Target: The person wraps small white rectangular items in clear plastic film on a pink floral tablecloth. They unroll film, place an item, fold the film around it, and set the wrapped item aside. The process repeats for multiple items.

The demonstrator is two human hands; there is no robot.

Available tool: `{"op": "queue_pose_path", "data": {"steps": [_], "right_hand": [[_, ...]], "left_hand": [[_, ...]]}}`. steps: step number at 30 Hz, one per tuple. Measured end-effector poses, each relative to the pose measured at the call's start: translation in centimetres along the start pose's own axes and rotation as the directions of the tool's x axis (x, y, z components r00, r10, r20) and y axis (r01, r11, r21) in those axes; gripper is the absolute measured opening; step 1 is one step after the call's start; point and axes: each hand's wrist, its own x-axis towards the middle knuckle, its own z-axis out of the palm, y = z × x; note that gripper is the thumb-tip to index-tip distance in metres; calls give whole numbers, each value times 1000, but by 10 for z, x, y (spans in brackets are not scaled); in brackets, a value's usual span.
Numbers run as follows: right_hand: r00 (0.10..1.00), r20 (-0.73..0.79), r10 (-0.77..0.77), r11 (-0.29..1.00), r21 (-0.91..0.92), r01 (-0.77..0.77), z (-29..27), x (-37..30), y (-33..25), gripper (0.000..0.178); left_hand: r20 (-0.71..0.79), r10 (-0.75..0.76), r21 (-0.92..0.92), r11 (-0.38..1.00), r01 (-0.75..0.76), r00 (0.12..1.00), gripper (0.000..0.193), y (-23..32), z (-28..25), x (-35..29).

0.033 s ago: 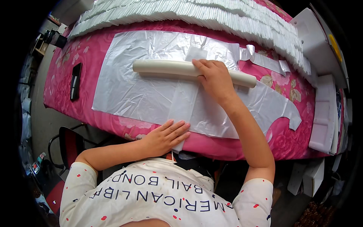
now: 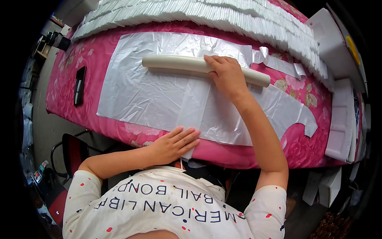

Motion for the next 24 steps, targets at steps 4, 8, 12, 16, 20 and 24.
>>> {"op": "queue_pose_path", "data": {"steps": [4, 8, 12, 16, 20, 24], "right_hand": [[988, -145, -49, 996, -84, 37, 7, 21, 19, 42], [983, 40, -180, 962, 215, 168, -7, -10, -26, 42], [924, 266, -275, 918, 357, 171, -10, -72, -68, 43], [963, 204, -178, 951, 285, 116, -9, -96, -78, 45], [987, 87, -135, 980, 156, 121, 4, -106, -72, 41], [996, 36, -87, 986, 145, 81, 5, -105, -70, 36]], "left_hand": [[-65, 114, -123, 985, -121, 991, 51, -14, -10, -8], [-159, 97, -274, 952, -138, 983, 44, -24, -8, -25], [-213, 200, -262, 931, -253, 956, 38, -32, -12, -25], [-308, 162, -505, 807, -306, 937, 35, -39, -19, -23], [-305, 102, -483, 840, -246, 947, 65, -46, -30, -10], [-114, -18, -460, 887, -36, 993, 105, -62, -36, 5]]}}
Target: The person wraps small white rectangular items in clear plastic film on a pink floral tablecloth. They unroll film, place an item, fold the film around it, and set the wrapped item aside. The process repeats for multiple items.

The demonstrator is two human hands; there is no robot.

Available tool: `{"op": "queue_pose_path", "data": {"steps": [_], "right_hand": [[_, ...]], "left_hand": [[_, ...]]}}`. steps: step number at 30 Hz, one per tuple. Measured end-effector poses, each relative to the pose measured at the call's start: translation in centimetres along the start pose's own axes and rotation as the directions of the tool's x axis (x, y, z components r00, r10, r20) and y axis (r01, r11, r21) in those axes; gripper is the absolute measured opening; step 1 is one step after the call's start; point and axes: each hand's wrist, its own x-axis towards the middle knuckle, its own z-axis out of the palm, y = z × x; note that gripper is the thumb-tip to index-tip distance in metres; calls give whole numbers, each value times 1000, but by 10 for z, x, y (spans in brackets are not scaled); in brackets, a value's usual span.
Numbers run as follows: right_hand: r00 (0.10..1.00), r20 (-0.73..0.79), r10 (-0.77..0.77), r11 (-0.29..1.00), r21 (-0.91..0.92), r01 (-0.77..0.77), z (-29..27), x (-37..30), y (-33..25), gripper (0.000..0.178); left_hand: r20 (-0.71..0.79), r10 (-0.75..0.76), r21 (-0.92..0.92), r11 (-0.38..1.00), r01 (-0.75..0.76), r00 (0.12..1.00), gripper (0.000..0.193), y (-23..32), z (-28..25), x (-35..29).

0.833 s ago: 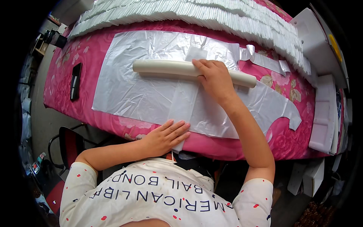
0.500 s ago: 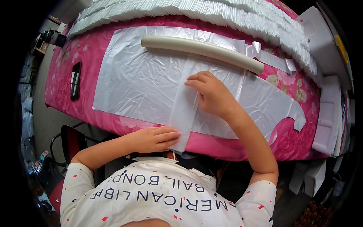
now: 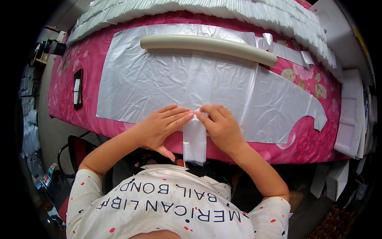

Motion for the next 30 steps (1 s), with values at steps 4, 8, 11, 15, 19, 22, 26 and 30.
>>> {"op": "queue_pose_path", "data": {"steps": [4, 8, 11, 15, 19, 22, 26, 30], "right_hand": [[990, -50, 132, 985, 118, -125, -7, 8, 5, 22], [821, 152, 550, 692, 469, -549, -11, 23, 8, 13], [636, 361, 681, 464, 460, -757, -16, 37, 18, 16], [502, 530, 683, 302, 420, -855, -25, 55, 22, 24], [468, 583, 664, 298, 368, -881, -25, 56, 29, 25], [445, 586, 677, 272, 363, -891, -26, 58, 28, 27], [457, 572, 682, 265, 388, -883, -26, 58, 27, 27], [469, 561, 682, 276, 396, -875, -24, 55, 28, 24]], "left_hand": [[-74, -152, -312, 942, 122, 986, 106, -6, 5, 1], [-48, -602, -806, 495, 325, 797, 90, -1, 4, 15], [-389, -511, -471, 825, 312, 767, 76, -7, 8, 21], [-354, -205, 16, 974, 225, 912, 73, -2, 20, 25], [-353, -150, 274, 927, 255, 923, 79, 9, 38, 27], [-365, -108, 336, 911, 239, 925, 82, 13, 42, 25], [-133, -297, 216, 922, 321, 945, 81, 13, 30, 38], [-163, -388, 212, 884, 416, 907, 81, 5, 44, 40]]}}
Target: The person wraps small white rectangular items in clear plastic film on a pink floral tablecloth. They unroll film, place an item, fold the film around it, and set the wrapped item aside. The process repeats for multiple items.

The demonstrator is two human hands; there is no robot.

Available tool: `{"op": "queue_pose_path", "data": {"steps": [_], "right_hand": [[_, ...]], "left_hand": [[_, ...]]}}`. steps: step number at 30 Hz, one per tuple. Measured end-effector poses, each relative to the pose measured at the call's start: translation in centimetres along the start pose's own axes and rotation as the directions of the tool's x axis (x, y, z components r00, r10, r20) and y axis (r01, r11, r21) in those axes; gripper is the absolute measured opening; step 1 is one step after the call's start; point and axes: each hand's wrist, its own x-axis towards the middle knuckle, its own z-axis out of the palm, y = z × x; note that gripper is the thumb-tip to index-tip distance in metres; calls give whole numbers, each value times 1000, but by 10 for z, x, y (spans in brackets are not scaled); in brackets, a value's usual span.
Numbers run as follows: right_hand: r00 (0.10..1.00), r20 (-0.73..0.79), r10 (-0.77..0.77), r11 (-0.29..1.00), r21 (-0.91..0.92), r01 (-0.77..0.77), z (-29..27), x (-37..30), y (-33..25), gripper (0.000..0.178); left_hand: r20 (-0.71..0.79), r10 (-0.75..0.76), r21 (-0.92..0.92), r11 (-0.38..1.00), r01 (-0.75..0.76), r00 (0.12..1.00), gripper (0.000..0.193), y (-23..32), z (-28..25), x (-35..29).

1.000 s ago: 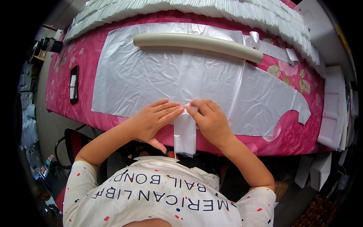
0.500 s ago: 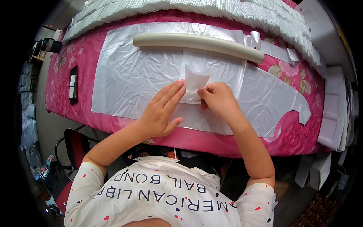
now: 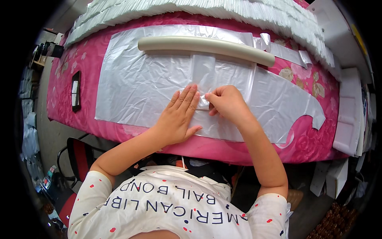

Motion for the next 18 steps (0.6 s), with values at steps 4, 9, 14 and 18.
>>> {"op": "queue_pose_path", "data": {"steps": [4, 9, 14, 18], "right_hand": [[945, -178, -274, 906, -377, 192, 15, -13, 3, 22], [447, -36, -894, 285, -814, 506, 14, -3, 24, 52], [342, 223, -913, -14, -855, 519, -4, 0, 5, 61], [486, 342, -804, 121, -706, 697, -12, 16, 16, 56]], "left_hand": [[-57, -7, 24, 1000, 9, 998, 76, -2, 0, 3], [-196, 1, -33, 999, -8, 981, 68, -3, -9, 14], [-250, 17, -6, 1000, -19, 968, 61, -7, -11, 20], [-259, 55, 74, 997, -37, 964, 54, -10, -9, 23]]}}
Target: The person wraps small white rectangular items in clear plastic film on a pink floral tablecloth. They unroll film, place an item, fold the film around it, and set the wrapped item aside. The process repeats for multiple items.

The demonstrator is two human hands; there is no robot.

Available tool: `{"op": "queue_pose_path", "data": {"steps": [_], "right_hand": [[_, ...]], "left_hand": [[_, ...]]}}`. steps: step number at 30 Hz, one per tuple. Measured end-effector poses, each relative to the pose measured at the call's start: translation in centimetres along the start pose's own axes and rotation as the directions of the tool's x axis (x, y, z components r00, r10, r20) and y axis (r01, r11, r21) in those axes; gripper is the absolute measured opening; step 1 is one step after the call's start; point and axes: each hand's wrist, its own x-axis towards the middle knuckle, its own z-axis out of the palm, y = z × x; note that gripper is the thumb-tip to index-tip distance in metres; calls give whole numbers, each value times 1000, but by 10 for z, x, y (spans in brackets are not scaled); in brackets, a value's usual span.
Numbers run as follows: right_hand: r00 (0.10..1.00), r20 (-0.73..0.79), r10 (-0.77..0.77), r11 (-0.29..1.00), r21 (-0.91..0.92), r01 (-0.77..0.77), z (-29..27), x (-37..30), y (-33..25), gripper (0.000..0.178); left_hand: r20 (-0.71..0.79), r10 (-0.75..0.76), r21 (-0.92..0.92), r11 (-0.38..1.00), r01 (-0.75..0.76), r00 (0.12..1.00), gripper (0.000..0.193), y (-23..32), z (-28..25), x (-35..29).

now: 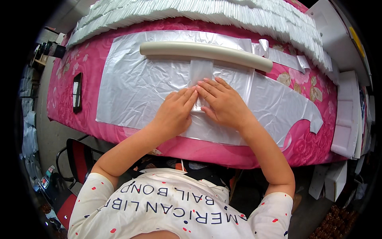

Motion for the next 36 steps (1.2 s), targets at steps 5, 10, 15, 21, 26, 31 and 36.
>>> {"op": "queue_pose_path", "data": {"steps": [5, 10, 15, 21, 26, 31, 36], "right_hand": [[995, -99, -5, 994, 110, 16, -1, 1, 3, 45], [982, -173, -73, 988, 124, 95, 12, -16, -14, 32], [977, -210, -47, 991, 113, 72, 18, -31, -39, 28], [944, -233, 233, 943, 292, -161, 14, -34, -38, 22], [694, 191, 694, 516, 541, -664, -2, -11, -40, 19], [573, 445, 688, 344, 495, -798, -12, 12, -22, 27], [537, 511, 671, 301, 474, -828, -14, 17, -16, 27]], "left_hand": [[-38, 108, 82, 991, -105, 993, 48, -11, 2, 2], [-8, 242, -130, 962, -241, 970, 50, 0, -13, -31], [10, 220, -238, 948, -212, 975, 56, -6, -16, -45], [65, 86, -332, 941, -60, 994, 53, -7, -22, -34], [236, -338, -484, 772, 412, 911, 52, -5, -22, -13], [370, -501, -485, 614, 623, 782, 64, -14, -26, 10], [26, -337, -300, 895, 329, 941, 75, -13, -20, 5]]}}
